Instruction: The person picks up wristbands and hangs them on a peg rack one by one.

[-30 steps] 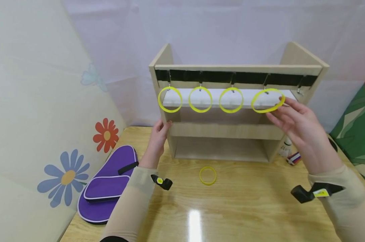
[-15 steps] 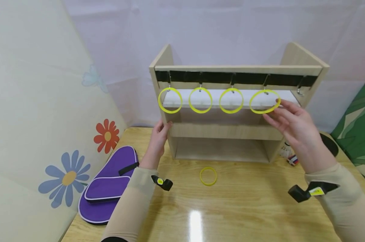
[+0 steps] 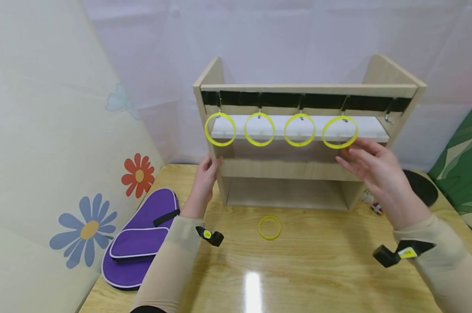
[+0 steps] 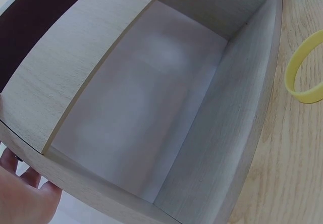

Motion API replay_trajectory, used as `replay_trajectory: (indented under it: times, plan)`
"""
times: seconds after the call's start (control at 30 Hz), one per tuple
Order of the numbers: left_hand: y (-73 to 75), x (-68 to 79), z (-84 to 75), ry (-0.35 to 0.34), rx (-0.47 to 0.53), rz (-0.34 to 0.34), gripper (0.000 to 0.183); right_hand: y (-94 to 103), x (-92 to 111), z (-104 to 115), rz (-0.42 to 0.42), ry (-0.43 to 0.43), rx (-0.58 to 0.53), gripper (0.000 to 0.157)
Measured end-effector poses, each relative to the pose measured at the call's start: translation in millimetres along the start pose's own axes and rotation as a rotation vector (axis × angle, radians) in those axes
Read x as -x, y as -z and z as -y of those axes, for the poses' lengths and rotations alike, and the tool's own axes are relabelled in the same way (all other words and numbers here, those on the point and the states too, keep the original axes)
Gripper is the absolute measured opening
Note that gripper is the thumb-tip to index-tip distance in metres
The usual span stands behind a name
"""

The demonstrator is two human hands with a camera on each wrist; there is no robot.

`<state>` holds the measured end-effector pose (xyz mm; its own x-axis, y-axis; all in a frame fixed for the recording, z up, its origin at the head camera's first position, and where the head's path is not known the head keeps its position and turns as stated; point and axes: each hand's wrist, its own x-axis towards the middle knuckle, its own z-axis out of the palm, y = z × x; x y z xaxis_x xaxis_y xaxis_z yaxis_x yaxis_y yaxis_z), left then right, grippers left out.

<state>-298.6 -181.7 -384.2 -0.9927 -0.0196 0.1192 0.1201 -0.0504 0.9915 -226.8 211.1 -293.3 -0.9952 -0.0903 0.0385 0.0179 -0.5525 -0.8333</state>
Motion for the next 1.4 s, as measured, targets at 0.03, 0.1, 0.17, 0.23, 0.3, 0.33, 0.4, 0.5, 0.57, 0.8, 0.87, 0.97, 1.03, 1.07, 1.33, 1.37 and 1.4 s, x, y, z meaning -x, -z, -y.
replay_trajectory:
  times: [0.03,0.1,0.17,0.23,0.3,0.33,0.4,0.5,0.57,0.8,0.87,0.97,1.03,1.07,1.33,1.37,1.4]
  plan:
    - [0.0,-0.1,0.1,-0.001,0.001,0.0,0.051,0.9,0.5,-2.6,0.007,-0.001,0.012,0.023]
    - [0.1,-0.4,0.2,-0.003,-0.002,0.002,0.051,2.7,1.3,-8.4,0.023,-0.012,0.021,0.021]
    - [0.1,-0.5,0.0,-0.005,-0.001,0.003,0.051,4.2,2.1,-14.3,0.035,-0.029,0.038,0.02]
    - [0.3,-0.7,-0.1,-0.004,-0.003,0.004,0.051,5.5,2.7,-20.0,0.042,-0.045,0.058,0.02]
    - [0.6,-0.8,-0.4,-0.005,-0.005,0.006,0.052,5.8,3.2,-25.3,0.041,-0.059,0.083,0.021]
    - [0.7,-0.6,-0.6,-0.005,-0.004,0.006,0.052,5.8,3.2,-28.1,0.038,-0.064,0.102,0.022]
    - [0.8,-0.7,-0.5,-0.006,-0.003,0.01,0.052,5.3,3.2,-34.0,0.035,-0.08,0.133,0.023]
    - [1.1,-0.8,-0.4,-0.005,-0.004,0.013,0.053,3.9,3.4,-43.2,0.03,-0.115,0.173,0.024]
    - [1.0,-0.7,-0.7,-0.003,-0.003,0.011,0.053,3.0,3.4,-49.8,0.035,-0.134,0.207,0.025]
    - [0.8,-0.9,-1.3,-0.005,-0.003,0.011,0.053,-0.5,4.0,-74.3,0.071,-0.177,0.418,0.045]
    - [0.7,-1.2,-1.0,-0.006,0.0,0.01,0.052,-1.0,4.3,-82.7,0.091,-0.188,0.459,0.05]
    - [0.6,-0.8,-0.8,-0.008,0.006,0.006,0.052,-1.0,4.8,-96.6,0.125,-0.209,0.489,0.051]
    - [0.8,-0.9,-0.5,-0.009,0.008,0.006,0.052,-0.3,4.9,-106.4,0.134,-0.225,0.502,0.051]
    - [0.9,-1.0,-0.3,-0.009,0.007,0.005,0.052,0.2,4.7,-111.1,0.138,-0.233,0.5,0.051]
    - [1.4,-0.5,0.2,0.006,-0.006,-0.002,0.053,1.6,3.1,-140.6,0.149,-0.274,0.498,0.051]
    - [1.1,-0.5,0.3,0.003,-0.005,-0.002,0.053,2.0,2.7,-143.9,0.155,-0.275,0.502,0.051]
    - [0.9,-0.5,0.6,-0.002,-0.001,-0.002,0.053,2.6,2.3,-147.2,0.16,-0.277,0.506,0.051]
